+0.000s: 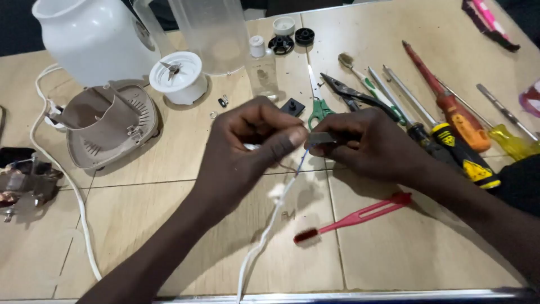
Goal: Repairing an appliance by stripping wires, connecting them to a switch, and cleaning components on a workbench.
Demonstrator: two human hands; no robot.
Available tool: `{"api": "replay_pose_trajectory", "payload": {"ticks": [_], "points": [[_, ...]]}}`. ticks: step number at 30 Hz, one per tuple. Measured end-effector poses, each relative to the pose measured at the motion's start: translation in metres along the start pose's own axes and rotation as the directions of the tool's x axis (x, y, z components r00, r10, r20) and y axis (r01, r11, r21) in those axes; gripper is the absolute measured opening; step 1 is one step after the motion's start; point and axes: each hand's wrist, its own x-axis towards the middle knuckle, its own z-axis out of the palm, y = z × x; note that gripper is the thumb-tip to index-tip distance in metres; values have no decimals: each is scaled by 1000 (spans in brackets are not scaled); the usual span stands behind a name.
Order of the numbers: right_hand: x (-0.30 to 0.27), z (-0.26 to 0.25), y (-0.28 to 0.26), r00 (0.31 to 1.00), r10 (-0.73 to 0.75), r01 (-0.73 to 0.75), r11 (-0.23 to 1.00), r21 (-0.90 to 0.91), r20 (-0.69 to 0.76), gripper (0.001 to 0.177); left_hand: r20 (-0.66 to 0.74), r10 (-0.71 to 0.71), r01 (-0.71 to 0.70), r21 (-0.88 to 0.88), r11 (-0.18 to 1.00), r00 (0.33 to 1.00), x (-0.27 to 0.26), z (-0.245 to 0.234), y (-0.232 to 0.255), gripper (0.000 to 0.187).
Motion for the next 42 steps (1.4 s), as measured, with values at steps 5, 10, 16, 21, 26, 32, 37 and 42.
{"api": "replay_pose_trajectory", "payload": {"ticks": [5, 10, 16, 21, 26, 32, 37, 42], "points": [[0, -13, -18, 958, 287, -284, 953, 105, -15, 11, -250, -247, 266, 45, 963, 936, 2, -4, 16, 41], [0, -13, -30, 928, 372, -370, 913, 172, 19, 14, -344, -271, 367, 252, 895, 899, -24, -16, 24, 63], [-3, -7, -29, 906, 423, -410, 880, 240, 1, 19, -247, -328, 400, 355, 845, 912, -46, -24, 37, 55], [-11, -2, -33, 924, 370, -380, 855, 354, 97, 18, -432, -126, 359, 516, 778, 893, -71, -14, 30, 67], [-11, 17, -40, 953, 302, -295, 908, 297, 22, 11, -241, 294, -11, 756, 655, 925, -68, -47, 61, 56], [-6, 31, -43, 924, 371, -340, 908, 247, -94, 13, 3, 30, -25, 653, 757, 1000, -54, -43, 25, 42], [-9, 33, -40, 967, 224, -213, 973, 93, -123, 12, 97, -25, -46, 666, 745, 995, -36, -19, 7, 38], [-4, 17, -49, 918, 365, -356, 931, 80, -154, 12, -49, -20, 46, 609, 792, 999, -34, -24, -7, 1]]}}
